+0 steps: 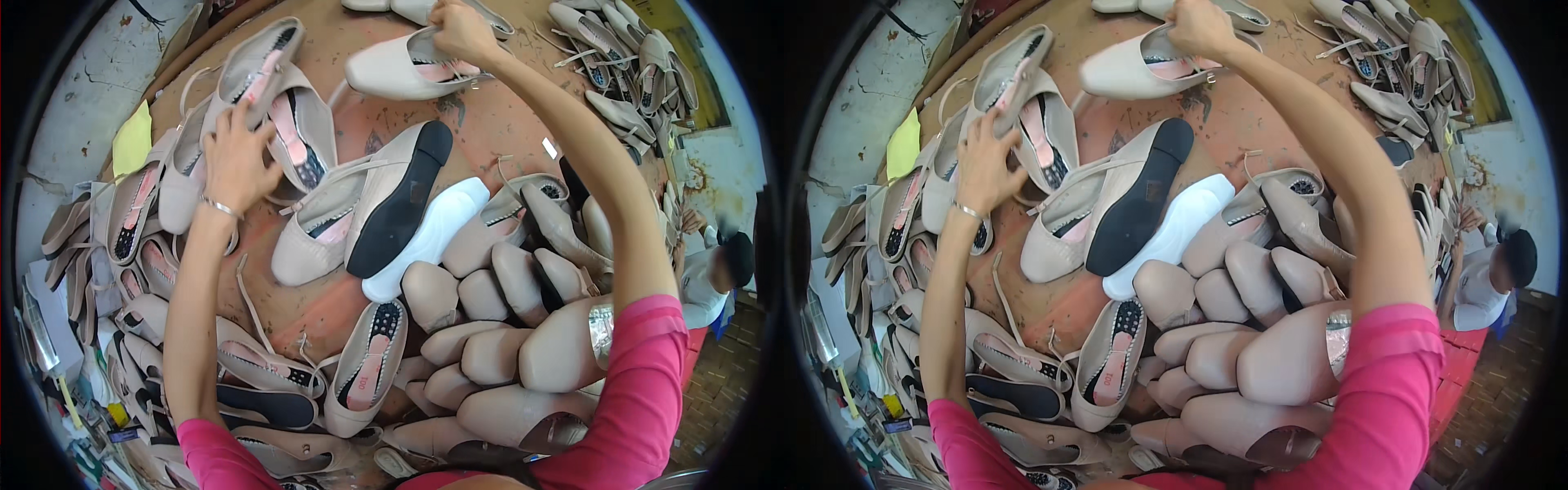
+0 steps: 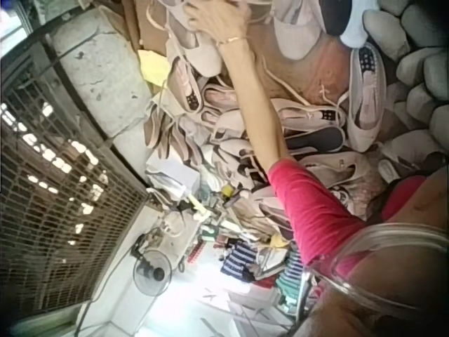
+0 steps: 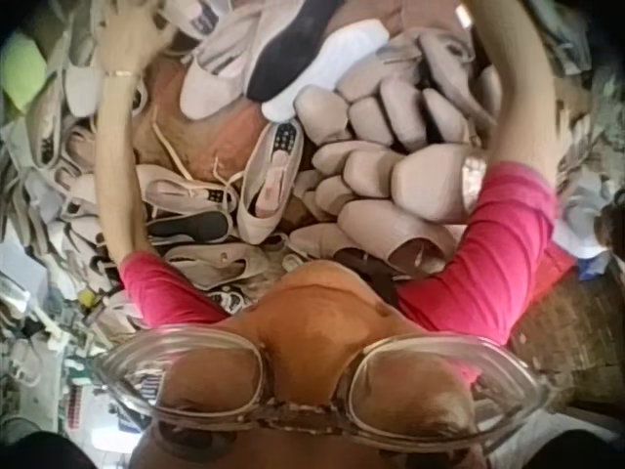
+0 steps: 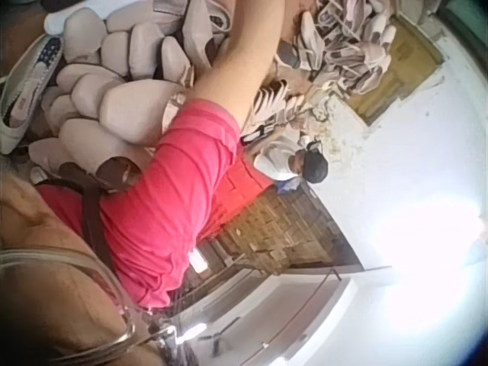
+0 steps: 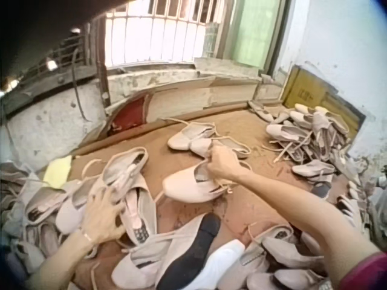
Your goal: The person assembles shoes by retrieving insoles, inserting them into shoes, pressing them down inside each shoe by hand, and placing the shoes aside on the workbench.
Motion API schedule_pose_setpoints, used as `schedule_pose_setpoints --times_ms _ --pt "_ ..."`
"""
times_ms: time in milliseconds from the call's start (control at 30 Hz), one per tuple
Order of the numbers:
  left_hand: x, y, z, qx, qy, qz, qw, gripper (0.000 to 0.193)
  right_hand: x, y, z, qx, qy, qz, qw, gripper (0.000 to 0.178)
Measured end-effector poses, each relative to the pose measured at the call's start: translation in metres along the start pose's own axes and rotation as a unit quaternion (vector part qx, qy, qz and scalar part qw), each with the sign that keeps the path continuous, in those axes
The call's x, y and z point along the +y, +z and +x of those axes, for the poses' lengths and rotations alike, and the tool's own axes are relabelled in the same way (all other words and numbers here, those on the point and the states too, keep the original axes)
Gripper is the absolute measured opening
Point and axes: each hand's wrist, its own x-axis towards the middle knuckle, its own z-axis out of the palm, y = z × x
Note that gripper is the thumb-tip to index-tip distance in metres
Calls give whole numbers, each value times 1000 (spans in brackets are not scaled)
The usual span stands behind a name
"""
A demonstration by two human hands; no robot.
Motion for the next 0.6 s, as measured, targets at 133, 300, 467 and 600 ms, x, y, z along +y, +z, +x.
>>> schedule_pose_setpoints --times_ms 133,300,467,600 --pt "23 -33 -40 -42 46 -23 998 46 -4 16 37 100 -54 -112 987 81" --pt "38 -42 -76 -109 101 -79 986 48 -52 -3 22 70 -147 -29 986 92" --pt "42 -44 -72 -160 100 -101 977 54 -64 -16 38 -59 -76 -73 993 86" --pt "42 -49 -59 -330 77 -148 929 68 -42 22 79 -18 -48 -200 978 75"
